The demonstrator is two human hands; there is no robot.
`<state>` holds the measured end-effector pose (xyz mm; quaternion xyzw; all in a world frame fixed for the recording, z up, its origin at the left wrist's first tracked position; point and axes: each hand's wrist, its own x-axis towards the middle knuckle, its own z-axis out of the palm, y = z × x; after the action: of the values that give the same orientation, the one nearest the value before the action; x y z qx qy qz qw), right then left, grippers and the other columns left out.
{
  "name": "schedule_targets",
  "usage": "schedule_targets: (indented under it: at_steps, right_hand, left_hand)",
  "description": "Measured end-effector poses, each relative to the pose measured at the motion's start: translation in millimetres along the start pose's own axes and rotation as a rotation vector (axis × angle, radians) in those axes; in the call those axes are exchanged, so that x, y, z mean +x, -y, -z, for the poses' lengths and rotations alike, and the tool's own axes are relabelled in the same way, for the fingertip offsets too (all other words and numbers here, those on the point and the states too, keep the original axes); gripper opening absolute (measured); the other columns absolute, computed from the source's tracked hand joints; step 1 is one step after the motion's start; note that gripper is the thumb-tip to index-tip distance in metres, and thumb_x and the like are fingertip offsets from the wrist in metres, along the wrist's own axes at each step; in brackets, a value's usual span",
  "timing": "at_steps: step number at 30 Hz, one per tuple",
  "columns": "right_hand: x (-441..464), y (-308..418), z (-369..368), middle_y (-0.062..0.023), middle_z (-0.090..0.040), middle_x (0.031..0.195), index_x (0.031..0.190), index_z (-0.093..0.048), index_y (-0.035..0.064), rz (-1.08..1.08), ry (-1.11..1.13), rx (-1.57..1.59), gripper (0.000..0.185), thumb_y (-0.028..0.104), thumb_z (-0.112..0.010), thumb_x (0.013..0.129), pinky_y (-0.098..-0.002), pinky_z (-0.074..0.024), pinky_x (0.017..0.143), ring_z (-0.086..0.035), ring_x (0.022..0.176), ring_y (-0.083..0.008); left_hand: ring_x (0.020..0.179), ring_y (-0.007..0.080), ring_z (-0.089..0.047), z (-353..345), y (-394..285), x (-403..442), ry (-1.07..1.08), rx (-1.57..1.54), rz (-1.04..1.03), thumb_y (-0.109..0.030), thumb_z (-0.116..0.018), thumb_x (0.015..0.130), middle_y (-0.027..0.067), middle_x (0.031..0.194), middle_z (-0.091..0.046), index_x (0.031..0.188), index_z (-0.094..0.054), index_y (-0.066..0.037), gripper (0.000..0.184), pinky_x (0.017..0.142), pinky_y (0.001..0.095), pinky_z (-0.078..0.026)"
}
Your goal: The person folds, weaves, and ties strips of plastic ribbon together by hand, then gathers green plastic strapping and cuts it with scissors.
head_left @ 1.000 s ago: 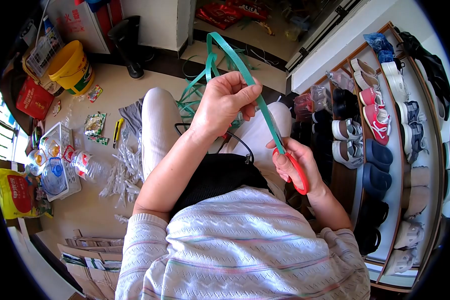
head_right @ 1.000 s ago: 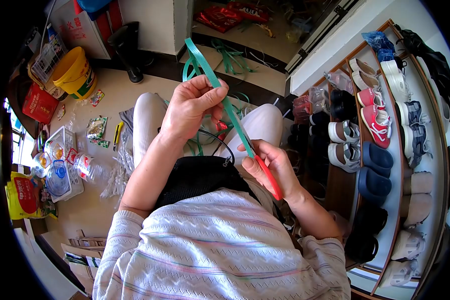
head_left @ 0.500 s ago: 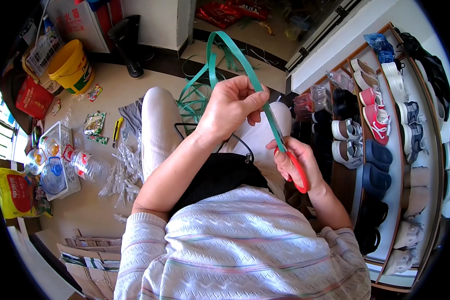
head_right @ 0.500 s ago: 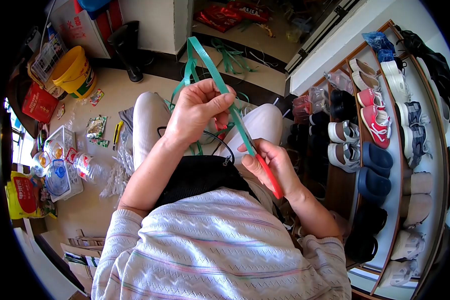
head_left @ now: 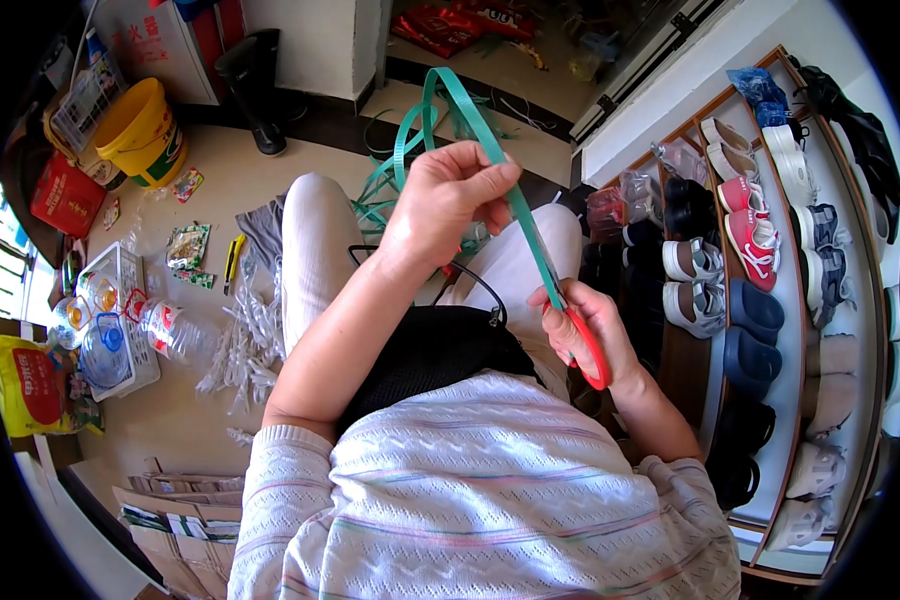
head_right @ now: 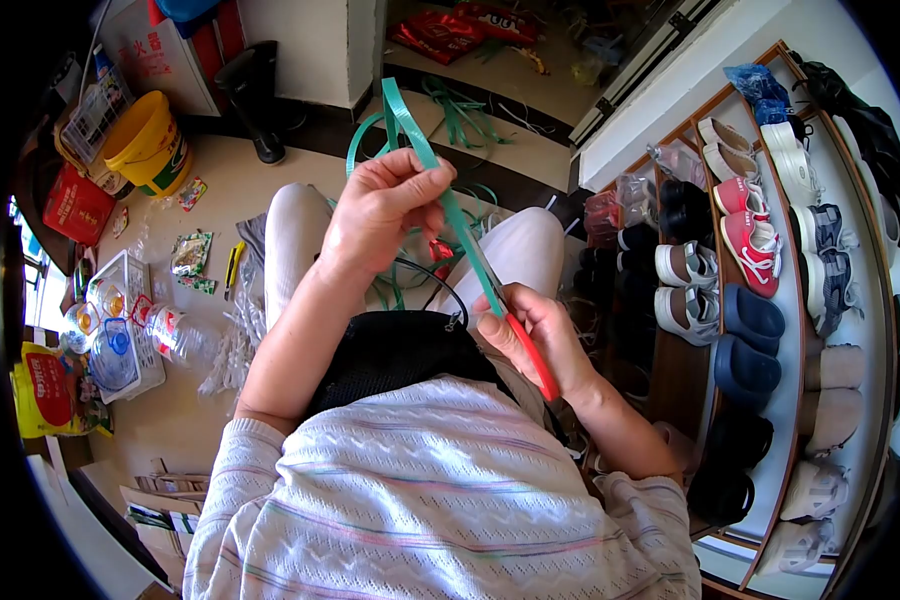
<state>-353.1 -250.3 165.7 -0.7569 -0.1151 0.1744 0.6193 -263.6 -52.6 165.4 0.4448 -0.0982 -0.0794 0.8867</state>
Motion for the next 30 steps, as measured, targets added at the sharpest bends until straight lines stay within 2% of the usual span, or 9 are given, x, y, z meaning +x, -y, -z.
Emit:
schedule_targets:
  at_steps: [4, 13, 16, 21, 25, 30]
  right_hand:
    - [2, 1, -2, 0.0054, -0.042, 0.058, 0.098, -0.052, -0.0001, 0.026, -0.008, -0.004, 0.037, 0.033, -0.061, 0.084, -0.0167, -0.0292, 0.039, -0.035, 0.043, -0.0017]
    - [-2, 3, -2, 0.0058, -0.042, 0.058, 0.095, -0.053, -0.0002, -0.07, -0.041, -0.053, 0.036, 0.032, -0.062, 0.083, -0.0166, -0.0298, 0.04, -0.035, 0.043, -0.0018]
    - [1, 1, -1, 0.0052, -0.051, 0.068, 0.089, -0.058, 0.001, -0.039, -0.08, -0.039, 0.023, 0.023, -0.063, 0.084, -0.0159, -0.0326, 0.053, -0.041, 0.061, -0.0005]
    - [2, 5, -3, 0.0031, -0.053, 0.069, 0.088, -0.058, 0.0003, -0.035, -0.077, -0.047, 0.023, 0.023, -0.063, 0.083, -0.0176, -0.0371, 0.056, -0.043, 0.062, -0.0028]
    - [-2, 7, -2, 0.0014, -0.055, 0.069, 0.086, -0.058, -0.0004, -0.073, -0.084, -0.119, 0.024, 0.023, -0.064, 0.083, -0.0192, -0.0399, 0.059, -0.046, 0.064, -0.0044]
    - [-2, 1, 0, 0.003, -0.052, 0.067, 0.091, -0.057, 0.0002, -0.131, -0.068, -0.01, 0.026, 0.024, -0.063, 0.083, -0.018, -0.0389, 0.059, -0.046, 0.063, -0.0034]
  left_hand:
    - [0.046, 0.0093, -0.053, 0, 2, 0, 0.004, 0.025, -0.005, -0.012, -0.064, 0.08, 0.0017, 0.062, -0.056, 0.077, -0.058, -0.004, 0.011, 0.038, 0.021, -0.044]
    - [0.046, 0.0088, -0.053, -1, 5, -2, -0.007, 0.048, -0.025, -0.013, -0.065, 0.08, 0.0014, 0.061, -0.055, 0.075, -0.057, -0.004, 0.013, 0.04, 0.0213, -0.044]
    - [0.046, 0.0086, -0.053, -8, 4, -6, 0.003, 0.073, -0.022, -0.014, -0.064, 0.081, 0.0011, 0.061, -0.055, 0.074, -0.056, -0.004, 0.014, 0.04, 0.0211, -0.043]
    - [0.047, 0.0088, -0.054, -9, 4, -7, 0.006, 0.079, -0.006, -0.015, -0.064, 0.081, 0.0011, 0.061, -0.055, 0.076, -0.058, -0.004, 0.014, 0.042, 0.0214, -0.043]
    - [0.048, 0.0103, -0.054, -1, 0, -1, -0.027, -0.08, 0.035, -0.013, -0.064, 0.08, 0.0028, 0.062, -0.057, 0.082, -0.06, -0.003, 0.011, 0.044, 0.0212, -0.044]
    - [0.048, 0.0107, -0.055, 7, 2, 3, 0.004, -0.103, -0.01, -0.011, -0.063, 0.08, 0.003, 0.061, -0.057, 0.081, -0.06, -0.003, 0.008, 0.043, 0.0215, -0.044]
